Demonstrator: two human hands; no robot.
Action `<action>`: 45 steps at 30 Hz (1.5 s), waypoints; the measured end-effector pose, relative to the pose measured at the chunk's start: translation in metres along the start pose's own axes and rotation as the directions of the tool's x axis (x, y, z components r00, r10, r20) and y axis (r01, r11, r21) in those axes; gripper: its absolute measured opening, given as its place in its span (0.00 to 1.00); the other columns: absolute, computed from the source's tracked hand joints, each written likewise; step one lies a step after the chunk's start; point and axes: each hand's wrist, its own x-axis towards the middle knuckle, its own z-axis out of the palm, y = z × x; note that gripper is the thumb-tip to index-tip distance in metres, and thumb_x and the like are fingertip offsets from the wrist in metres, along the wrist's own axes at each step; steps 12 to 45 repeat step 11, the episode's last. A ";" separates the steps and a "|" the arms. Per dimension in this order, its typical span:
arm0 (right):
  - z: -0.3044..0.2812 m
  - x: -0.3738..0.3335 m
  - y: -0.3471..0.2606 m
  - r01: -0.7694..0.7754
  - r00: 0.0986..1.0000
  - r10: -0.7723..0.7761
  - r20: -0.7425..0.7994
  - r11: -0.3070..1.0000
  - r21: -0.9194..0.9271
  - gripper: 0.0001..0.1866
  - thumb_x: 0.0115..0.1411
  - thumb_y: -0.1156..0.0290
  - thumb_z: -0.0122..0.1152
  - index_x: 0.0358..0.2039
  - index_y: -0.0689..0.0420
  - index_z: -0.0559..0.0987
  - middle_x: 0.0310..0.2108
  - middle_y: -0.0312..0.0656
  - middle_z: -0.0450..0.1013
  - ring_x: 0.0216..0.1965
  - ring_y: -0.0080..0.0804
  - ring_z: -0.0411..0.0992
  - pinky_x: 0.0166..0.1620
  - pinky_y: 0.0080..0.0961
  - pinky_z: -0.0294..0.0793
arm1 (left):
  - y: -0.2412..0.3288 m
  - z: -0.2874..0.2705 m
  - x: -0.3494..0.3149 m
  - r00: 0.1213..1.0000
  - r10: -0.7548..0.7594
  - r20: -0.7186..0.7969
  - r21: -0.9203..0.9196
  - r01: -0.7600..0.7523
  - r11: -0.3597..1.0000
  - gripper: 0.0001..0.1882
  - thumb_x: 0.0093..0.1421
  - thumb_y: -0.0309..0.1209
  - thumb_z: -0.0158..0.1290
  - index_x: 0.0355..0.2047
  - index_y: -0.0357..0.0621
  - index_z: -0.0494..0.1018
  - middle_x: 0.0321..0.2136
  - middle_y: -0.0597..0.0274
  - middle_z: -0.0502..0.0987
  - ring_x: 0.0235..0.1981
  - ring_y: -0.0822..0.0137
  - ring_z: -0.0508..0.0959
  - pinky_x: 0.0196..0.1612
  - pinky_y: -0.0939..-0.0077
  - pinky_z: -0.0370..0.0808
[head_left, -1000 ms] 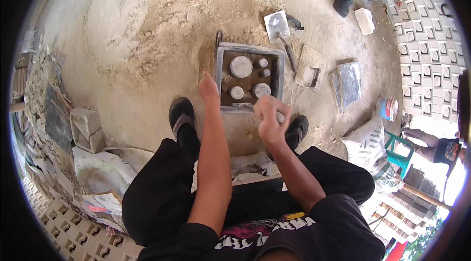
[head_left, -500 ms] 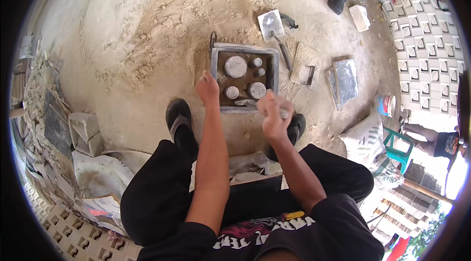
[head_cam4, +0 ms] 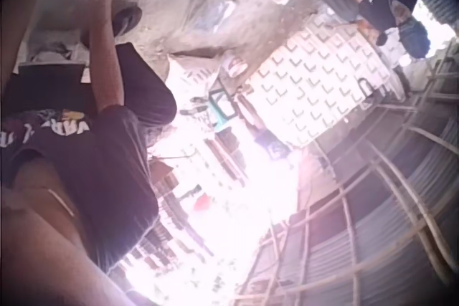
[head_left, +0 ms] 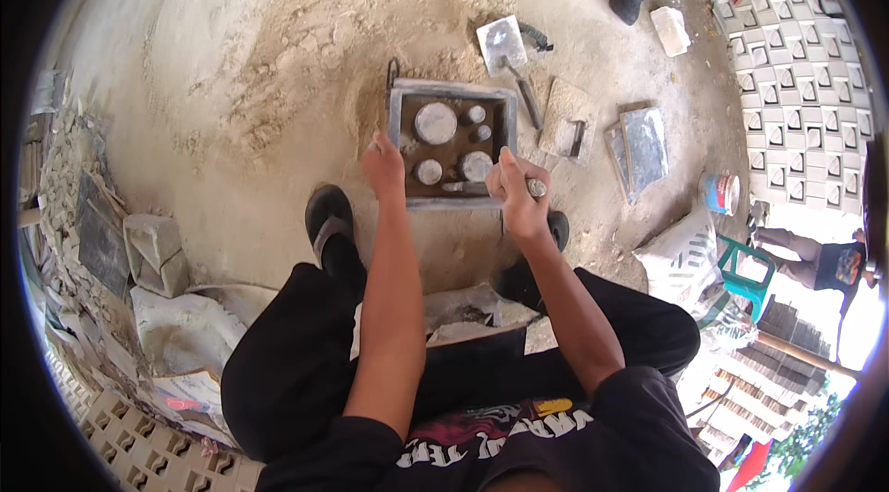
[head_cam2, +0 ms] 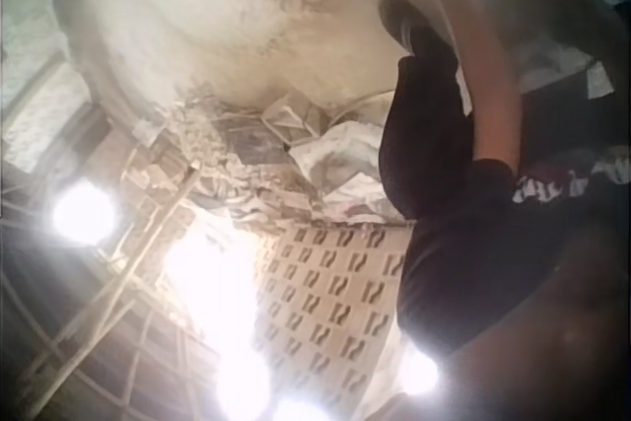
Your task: The person uses a wooden board to scoop sand and concrete mix into a metal mold, smoothing the surface and packing the material into circular indentations.
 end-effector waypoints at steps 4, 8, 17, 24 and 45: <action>-0.005 -0.017 -0.023 0.112 0.993 -0.111 -0.039 0.993 0.041 0.26 0.69 0.68 0.43 0.12 0.56 0.59 0.11 0.31 0.54 0.14 0.19 0.51 0.20 0.23 0.47 | 0.003 -0.004 0.001 0.999 -0.049 0.013 -0.016 0.050 0.999 0.28 0.65 0.44 0.37 0.23 0.29 0.74 0.19 0.40 0.75 0.25 0.39 0.75 0.31 0.50 0.67; -0.020 -0.016 0.003 0.055 0.998 -0.058 -0.026 0.995 -0.082 0.26 0.70 0.67 0.42 0.11 0.55 0.58 0.10 0.31 0.54 0.12 0.19 0.49 0.20 0.22 0.46 | -0.002 0.001 0.004 0.999 -0.043 0.009 0.045 0.042 0.998 0.28 0.65 0.44 0.38 0.24 0.29 0.74 0.20 0.39 0.75 0.27 0.39 0.76 0.33 0.49 0.68; -0.039 -0.013 -0.006 0.100 0.995 -0.103 0.012 0.985 0.140 0.26 0.68 0.64 0.49 0.12 0.58 0.64 0.12 0.31 0.59 0.16 0.18 0.52 0.22 0.22 0.48 | -0.003 0.002 0.004 1.000 -0.020 -0.014 0.050 0.021 0.999 0.28 0.64 0.45 0.38 0.26 0.30 0.76 0.22 0.38 0.76 0.29 0.40 0.77 0.35 0.47 0.68; -0.039 -0.013 -0.006 0.100 0.995 -0.103 0.012 0.985 0.140 0.26 0.68 0.64 0.49 0.12 0.58 0.64 0.12 0.31 0.59 0.16 0.18 0.52 0.22 0.22 0.48 | -0.003 0.002 0.004 1.000 -0.020 -0.014 0.050 0.021 0.999 0.28 0.64 0.45 0.38 0.26 0.30 0.76 0.22 0.38 0.76 0.29 0.40 0.77 0.35 0.47 0.68; -0.039 -0.013 -0.006 0.100 0.995 -0.103 0.012 0.985 0.140 0.26 0.68 0.64 0.49 0.12 0.58 0.64 0.12 0.31 0.59 0.16 0.18 0.52 0.22 0.22 0.48 | -0.003 0.002 0.004 1.000 -0.020 -0.014 0.050 0.021 0.999 0.28 0.64 0.45 0.38 0.26 0.30 0.76 0.22 0.38 0.76 0.29 0.40 0.77 0.35 0.47 0.68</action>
